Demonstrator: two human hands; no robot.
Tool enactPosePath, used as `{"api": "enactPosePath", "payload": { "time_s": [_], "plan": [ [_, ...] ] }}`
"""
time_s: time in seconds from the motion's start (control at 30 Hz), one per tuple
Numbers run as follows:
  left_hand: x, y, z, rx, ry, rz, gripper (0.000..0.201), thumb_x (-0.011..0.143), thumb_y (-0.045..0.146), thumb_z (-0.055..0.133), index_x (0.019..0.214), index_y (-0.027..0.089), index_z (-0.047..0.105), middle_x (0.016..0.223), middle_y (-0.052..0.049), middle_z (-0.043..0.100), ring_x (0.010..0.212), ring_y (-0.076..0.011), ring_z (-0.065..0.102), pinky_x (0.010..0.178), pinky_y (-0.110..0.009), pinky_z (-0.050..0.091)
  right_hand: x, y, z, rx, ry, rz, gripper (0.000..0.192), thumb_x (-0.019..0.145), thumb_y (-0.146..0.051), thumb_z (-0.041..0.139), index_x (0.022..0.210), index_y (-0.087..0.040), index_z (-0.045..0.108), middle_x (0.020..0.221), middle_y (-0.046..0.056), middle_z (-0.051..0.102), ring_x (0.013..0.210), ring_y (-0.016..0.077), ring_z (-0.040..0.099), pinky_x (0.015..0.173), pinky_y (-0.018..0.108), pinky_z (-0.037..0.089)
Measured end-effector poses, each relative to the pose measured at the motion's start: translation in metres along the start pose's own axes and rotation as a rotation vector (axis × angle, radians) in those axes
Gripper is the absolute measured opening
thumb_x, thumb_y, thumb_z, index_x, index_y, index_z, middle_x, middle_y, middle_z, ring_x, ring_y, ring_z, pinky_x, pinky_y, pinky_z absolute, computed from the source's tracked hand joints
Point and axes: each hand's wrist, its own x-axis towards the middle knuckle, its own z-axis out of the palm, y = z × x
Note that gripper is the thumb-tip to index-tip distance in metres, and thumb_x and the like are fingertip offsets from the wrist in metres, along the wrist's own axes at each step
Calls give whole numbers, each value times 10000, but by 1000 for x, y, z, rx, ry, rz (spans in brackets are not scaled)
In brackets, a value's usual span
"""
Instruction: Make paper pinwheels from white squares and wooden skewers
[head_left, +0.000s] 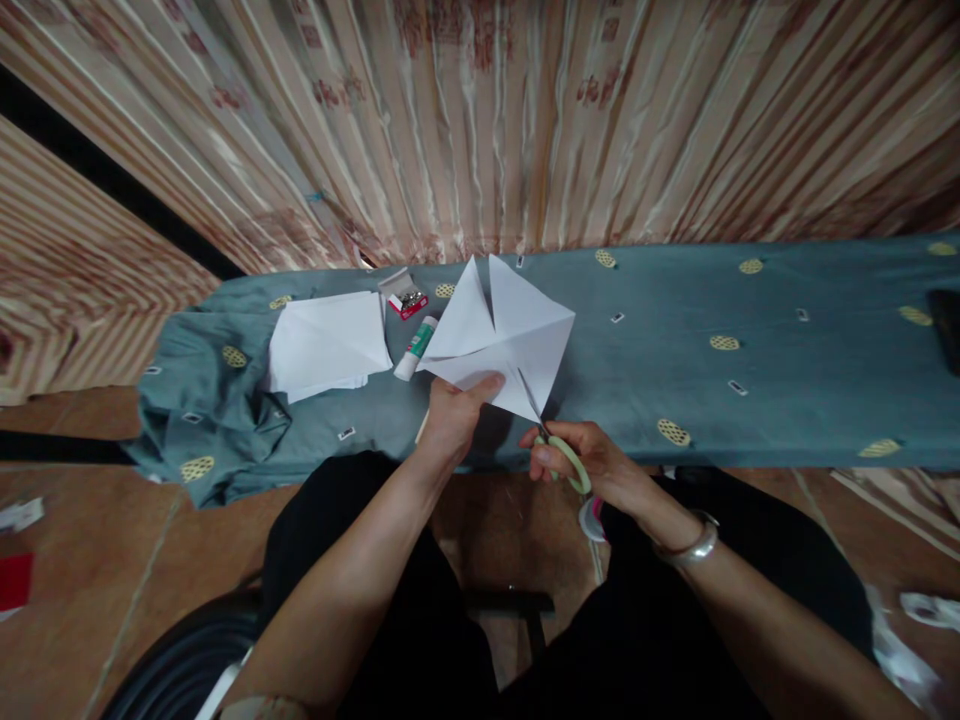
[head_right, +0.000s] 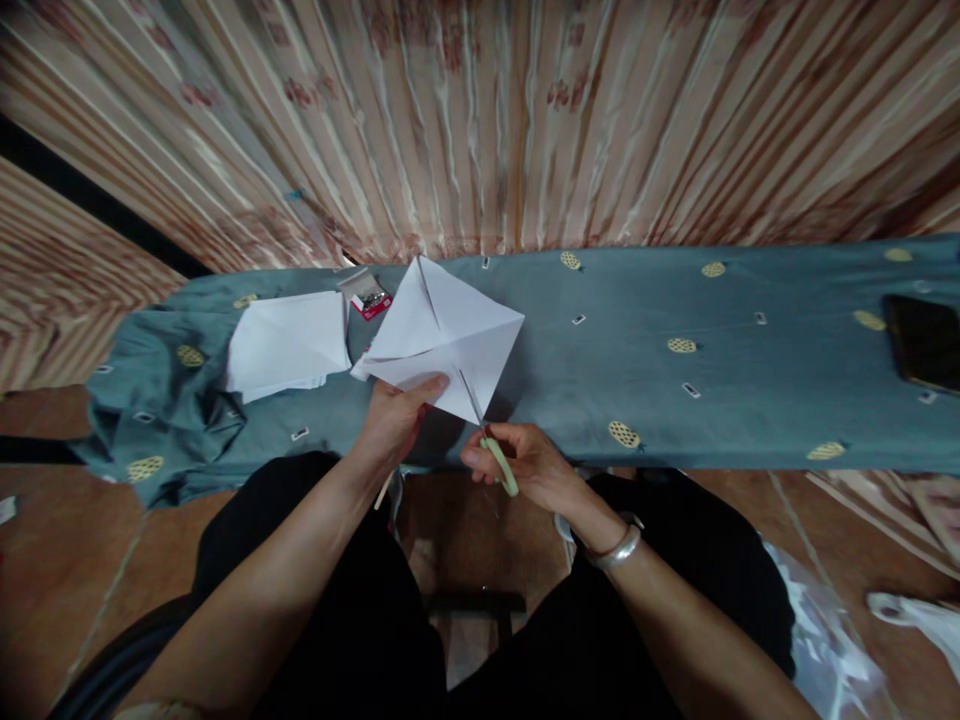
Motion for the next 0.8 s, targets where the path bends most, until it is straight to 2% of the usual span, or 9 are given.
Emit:
{"api": "enactPosePath", "payload": {
  "time_s": [0.5,0.8],
  "plan": [
    [0,4,2,15,58,-24,376,528,200,814,892,164,728,817,-39,741,732,-183,647,739,-320,496,2,-1,2,21,29,38,433,622,-561,803,747,-159,699,563,4,640,505,96,532,480,221,399],
    [1,3,1,17,49,-34,342,522,222,819,848,169,730,816,-44,739,750,-191,650,742,-321,501,2,-4,2,10,42,64,430,591,-555,824,714,-164,696,538,-5,626,486,96,532,469,222,410]
  ]
}}
